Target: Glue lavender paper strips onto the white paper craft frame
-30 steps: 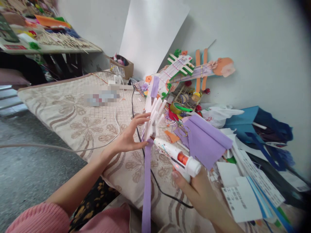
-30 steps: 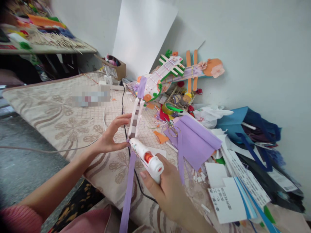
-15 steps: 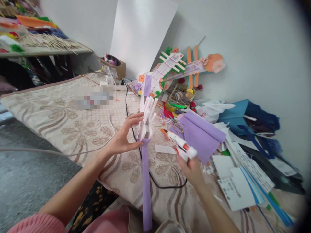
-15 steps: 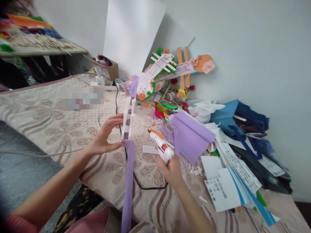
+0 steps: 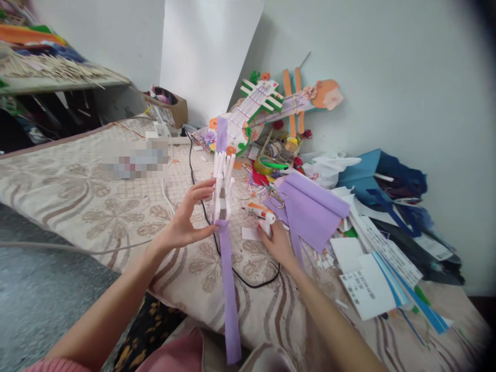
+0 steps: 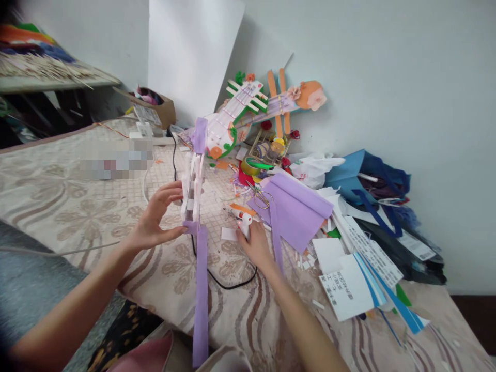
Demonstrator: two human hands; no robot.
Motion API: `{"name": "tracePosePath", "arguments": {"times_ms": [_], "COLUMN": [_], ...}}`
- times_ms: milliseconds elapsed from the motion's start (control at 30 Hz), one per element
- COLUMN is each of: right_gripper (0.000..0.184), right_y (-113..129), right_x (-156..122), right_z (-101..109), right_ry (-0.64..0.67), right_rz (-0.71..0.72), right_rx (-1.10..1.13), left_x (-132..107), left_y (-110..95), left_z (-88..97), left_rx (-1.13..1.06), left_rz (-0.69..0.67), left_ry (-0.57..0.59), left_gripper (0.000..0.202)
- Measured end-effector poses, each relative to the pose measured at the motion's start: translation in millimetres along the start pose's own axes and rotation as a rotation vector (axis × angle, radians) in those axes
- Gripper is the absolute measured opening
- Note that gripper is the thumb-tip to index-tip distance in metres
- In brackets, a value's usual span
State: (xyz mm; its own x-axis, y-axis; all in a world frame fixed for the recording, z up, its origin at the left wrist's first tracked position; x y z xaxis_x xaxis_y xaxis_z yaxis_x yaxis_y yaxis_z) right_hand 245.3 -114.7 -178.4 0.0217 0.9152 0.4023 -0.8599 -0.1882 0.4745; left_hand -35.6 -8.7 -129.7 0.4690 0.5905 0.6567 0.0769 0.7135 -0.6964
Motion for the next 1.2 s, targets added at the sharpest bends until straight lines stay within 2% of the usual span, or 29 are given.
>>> {"name": "tracePosePath", "arguments": {"times_ms": [100, 233, 300, 400, 433, 533, 600, 700, 800, 900, 967, 1033, 1100, 1200], "right_gripper": [0.036, 0.048, 0.046, 0.029, 0.022, 0.015, 0.020, 0.035, 0.037, 0.028, 0.025, 0.025, 0.024, 0.018], "right_y": [1, 6, 12, 29, 37, 59, 70, 75, 72, 67, 67, 69, 74, 84], "right_x": [-11, -22, -27, -32, -33, -30, -26, -17, -10, -9, -11, -12, -12, -7], "right_z": [4, 15, 23, 32, 31, 19, 7, -13, -28, -33, -29, -19, -4, 23], "right_ry": [0.018, 0.007, -0.078, -0.214, -0.194, 0.034, 0.162, 0.276, 0.348, 0.292, 0.215, 0.121, 0.007, -0.110], "right_rz": [-0.003, 0.032, 0.050, 0.099, 0.139, 0.326, 0.479, 0.665, 0.811, 0.904, 0.905, 0.836, 0.701, 0.375], "right_rx": [-0.028, -0.041, -0.054, -0.060, -0.040, 0.026, -0.027, -0.141, -0.169, -0.118, -0.060, 0.037, 0.192, 0.471], "left_x": [1, 2, 2, 1, 1, 1, 1, 1, 1, 0, 0, 0, -1, 0], "left_y": [1, 1, 1, 1, 1, 1, 0, 0, 1, 2, 2, 2, 2, 0], "left_z": [-1.8, -3.3, -3.5, -3.5, -3.5, -3.9, -4.1, -3.8, -3.3, -3.1, -3.2, -3.4, -3.4, -3.3], "left_rx": [-0.019, -0.034, -0.042, -0.049, -0.048, -0.043, -0.038, -0.031, -0.026, -0.026, -0.025, -0.022, -0.022, -0.023], "left_rz": [0.007, 0.009, 0.008, 0.007, 0.009, 0.018, 0.024, 0.025, 0.027, 0.028, 0.029, 0.031, 0.032, 0.038], "left_ry": [0.006, 0.006, 0.002, -0.008, -0.012, -0.016, -0.010, -0.007, -0.003, 0.001, -0.002, -0.006, -0.007, 0.002], "left_gripper": [0.082, 0.081, 0.080, 0.080, 0.079, 0.077, 0.077, 0.077, 0.078, 0.080, 0.080, 0.079, 0.079, 0.079]}}
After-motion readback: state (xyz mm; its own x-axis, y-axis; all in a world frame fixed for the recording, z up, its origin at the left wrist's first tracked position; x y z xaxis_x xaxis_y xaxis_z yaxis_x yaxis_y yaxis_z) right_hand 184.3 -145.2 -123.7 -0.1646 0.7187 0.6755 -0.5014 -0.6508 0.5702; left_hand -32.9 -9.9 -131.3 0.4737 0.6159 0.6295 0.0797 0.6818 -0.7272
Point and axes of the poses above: each hand's wrist, its own x-axis towards the middle knuckle, its own z-axis out of the back of the hand, y = z × x, the point moved 2 cm from there along x, towards the middle knuckle, and after that the axes turned 9 degrees about z, right-handed, at the moved point
